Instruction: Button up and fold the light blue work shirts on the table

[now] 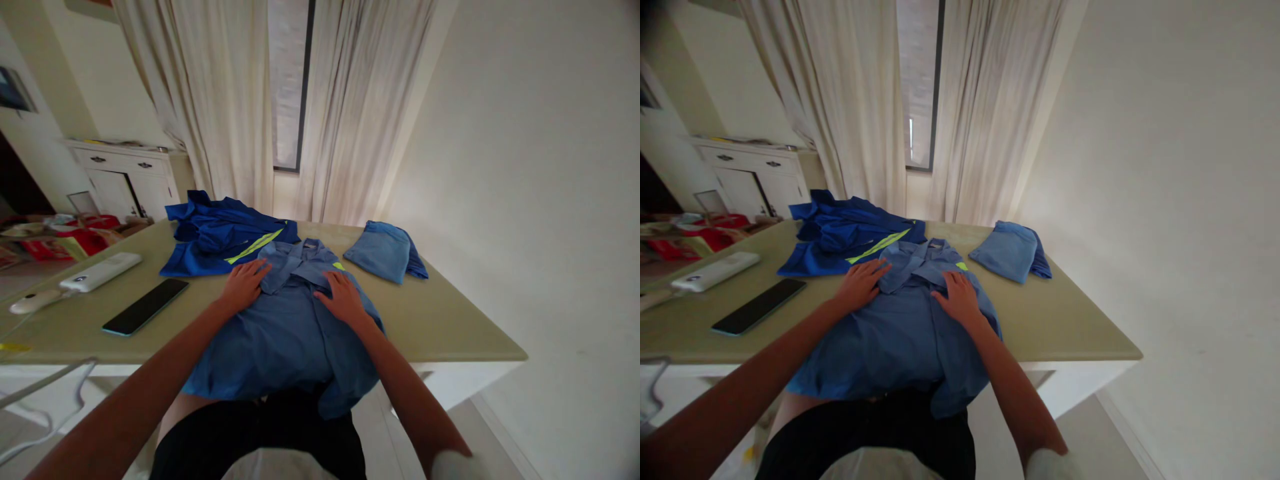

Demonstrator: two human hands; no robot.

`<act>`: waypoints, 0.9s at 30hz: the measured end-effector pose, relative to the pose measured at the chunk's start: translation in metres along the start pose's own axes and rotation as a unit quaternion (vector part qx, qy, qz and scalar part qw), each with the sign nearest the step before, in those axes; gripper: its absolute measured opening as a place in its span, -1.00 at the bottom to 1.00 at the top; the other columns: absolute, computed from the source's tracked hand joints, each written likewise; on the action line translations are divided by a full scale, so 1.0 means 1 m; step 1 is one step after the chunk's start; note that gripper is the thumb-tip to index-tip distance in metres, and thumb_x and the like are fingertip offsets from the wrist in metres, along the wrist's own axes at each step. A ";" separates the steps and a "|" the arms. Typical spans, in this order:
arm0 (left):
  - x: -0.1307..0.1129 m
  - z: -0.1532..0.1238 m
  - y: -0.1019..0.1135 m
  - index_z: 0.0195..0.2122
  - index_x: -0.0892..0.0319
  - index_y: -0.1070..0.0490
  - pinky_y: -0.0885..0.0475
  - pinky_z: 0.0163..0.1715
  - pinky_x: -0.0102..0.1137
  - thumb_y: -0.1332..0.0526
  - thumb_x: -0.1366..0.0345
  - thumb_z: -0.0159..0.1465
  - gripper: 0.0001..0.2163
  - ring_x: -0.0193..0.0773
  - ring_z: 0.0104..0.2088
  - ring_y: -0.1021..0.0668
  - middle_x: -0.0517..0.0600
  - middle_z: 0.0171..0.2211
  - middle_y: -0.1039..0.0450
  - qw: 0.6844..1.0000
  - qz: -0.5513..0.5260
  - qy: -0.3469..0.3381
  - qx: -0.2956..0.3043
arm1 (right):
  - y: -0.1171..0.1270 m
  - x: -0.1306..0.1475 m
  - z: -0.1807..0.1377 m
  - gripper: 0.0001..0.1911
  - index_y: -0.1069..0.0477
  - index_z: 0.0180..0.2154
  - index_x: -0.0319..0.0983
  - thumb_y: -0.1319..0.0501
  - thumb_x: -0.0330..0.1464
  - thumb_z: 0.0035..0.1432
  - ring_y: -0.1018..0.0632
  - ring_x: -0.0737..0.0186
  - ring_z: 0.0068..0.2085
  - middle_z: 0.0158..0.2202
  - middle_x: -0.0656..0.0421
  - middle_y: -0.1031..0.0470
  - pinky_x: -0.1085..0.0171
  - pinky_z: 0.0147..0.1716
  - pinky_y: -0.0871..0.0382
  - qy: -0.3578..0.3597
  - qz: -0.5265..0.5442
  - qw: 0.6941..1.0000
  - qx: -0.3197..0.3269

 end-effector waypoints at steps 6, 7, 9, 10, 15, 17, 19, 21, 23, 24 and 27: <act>-0.021 0.041 -0.010 0.04 0.10 -0.55 -0.40 0.13 -0.13 -0.02 0.19 0.46 -0.67 0.03 0.06 -0.61 0.18 0.01 -0.62 0.991 -0.039 0.070 0.104 | -0.037 -0.006 0.065 -0.63 -0.45 0.17 -0.13 -0.11 -0.20 0.44 -0.56 -0.01 0.09 0.07 0.01 -0.59 0.11 0.10 -0.37 -0.005 -0.046 0.991 0.123; -0.022 0.046 -0.009 0.06 0.14 -0.53 -0.44 0.05 -0.12 0.06 0.15 0.49 -0.60 0.05 0.00 -0.63 0.22 -0.05 -0.62 0.990 -0.038 0.104 0.091 | -0.035 -0.010 0.070 -0.63 -0.46 0.14 -0.16 -0.02 -0.23 0.48 -0.59 -0.01 0.04 0.01 -0.01 -0.61 0.12 0.05 -0.39 -0.028 -0.050 0.991 0.117; -0.027 0.054 -0.006 0.16 0.22 -0.44 -0.47 -0.03 -0.12 0.21 0.13 0.53 -0.50 0.08 -0.05 -0.65 0.29 -0.06 -0.61 0.984 -0.048 0.165 0.050 | -0.025 -0.021 0.077 -0.54 -0.42 0.17 -0.24 0.14 -0.26 0.52 -0.61 -0.03 -0.02 -0.03 -0.07 -0.61 0.11 -0.01 -0.41 -0.086 -0.052 0.993 0.066; -0.033 0.057 -0.005 0.20 0.24 -0.40 -0.47 -0.03 -0.13 0.26 0.14 0.53 -0.48 0.08 -0.04 -0.64 0.30 -0.04 -0.60 0.983 -0.064 0.170 0.038 | -0.018 -0.026 0.079 -0.50 -0.39 0.19 -0.28 0.20 -0.27 0.53 -0.61 -0.04 -0.02 -0.02 -0.10 -0.60 0.10 -0.02 -0.41 -0.119 -0.047 0.991 0.032; -0.078 0.040 -0.002 0.08 0.08 -0.52 -0.40 0.16 -0.24 -0.13 0.12 0.43 -0.69 -0.06 0.09 -0.59 0.10 0.08 -0.59 0.984 -0.150 -0.032 0.090 | 0.000 -0.031 0.054 -0.61 -0.42 0.20 -0.21 -0.03 -0.27 0.47 -0.51 0.05 0.18 0.17 -0.06 -0.52 0.10 0.20 -0.31 -0.009 0.044 0.998 0.034; -0.081 0.008 0.008 0.10 0.05 -0.52 -0.33 0.26 -0.15 -0.21 0.13 0.37 -0.68 -0.03 0.17 -0.53 0.08 0.17 -0.53 0.981 -0.168 -0.073 0.067 | 0.006 -0.032 0.019 -0.58 -0.44 0.21 -0.16 -0.17 -0.19 0.40 -0.42 0.03 0.28 0.27 -0.02 -0.43 0.02 0.29 -0.23 0.059 0.073 0.994 0.060; -0.069 -0.040 0.021 0.13 0.06 -0.49 -0.32 0.28 -0.08 -0.15 0.10 0.40 -0.65 0.00 0.19 -0.50 0.09 0.19 -0.51 0.981 -0.193 -0.027 0.006 | 0.016 -0.042 -0.027 -0.55 -0.43 0.21 -0.17 -0.17 -0.14 0.39 -0.41 0.01 0.28 0.28 -0.01 -0.42 -0.02 0.30 -0.23 0.023 0.098 0.995 0.020; -0.048 -0.100 0.030 0.05 0.01 -0.50 -0.34 0.26 -0.07 -0.09 0.05 0.41 -0.68 -0.01 0.12 -0.53 0.07 0.06 -0.56 0.971 -0.214 0.076 -0.074 | 0.028 -0.054 -0.080 -0.57 -0.45 0.17 -0.15 -0.14 -0.12 0.41 -0.45 0.00 0.21 0.19 0.00 -0.48 -0.04 0.26 -0.28 -0.044 0.117 0.991 -0.043; -0.029 -0.167 0.029 -0.12 0.00 -0.47 -0.42 0.17 -0.05 -0.08 0.00 0.38 -0.72 0.03 0.00 -0.56 0.09 -0.11 -0.55 0.941 -0.220 0.204 -0.159 | 0.037 -0.061 -0.134 -0.61 -0.48 0.08 -0.15 -0.16 -0.08 0.39 -0.51 -0.02 0.08 0.04 0.01 -0.53 -0.03 0.14 -0.37 -0.113 0.136 0.977 -0.119; -0.022 -0.199 0.023 -0.18 0.00 -0.42 -0.46 0.11 -0.02 -0.10 -0.04 0.35 -0.73 0.06 -0.06 -0.56 0.10 -0.17 -0.52 0.921 -0.225 0.255 -0.189 | 0.041 -0.062 -0.159 -0.63 -0.47 0.02 -0.17 -0.16 -0.07 0.38 -0.52 -0.01 0.00 -0.04 0.01 -0.53 -0.01 0.06 -0.41 -0.148 0.146 0.965 -0.161; -0.015 -0.271 -0.014 -0.15 -0.03 -0.33 -0.56 -0.04 0.02 -0.25 -0.19 0.15 -0.59 0.13 -0.11 -0.58 0.09 -0.19 -0.48 0.849 -0.302 0.380 -0.209 | 0.040 -0.057 -0.219 -0.62 -0.40 -0.10 -0.19 -0.21 -0.02 0.32 -0.50 0.02 -0.13 -0.16 0.04 -0.46 0.02 -0.06 -0.42 -0.230 0.160 0.918 -0.280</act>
Point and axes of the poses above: each hand's wrist, its own z-axis towards the middle knuckle, its own y-axis out of the back of the hand, x = y × z, the point moved 4 cm from there along z, towards the middle knuckle
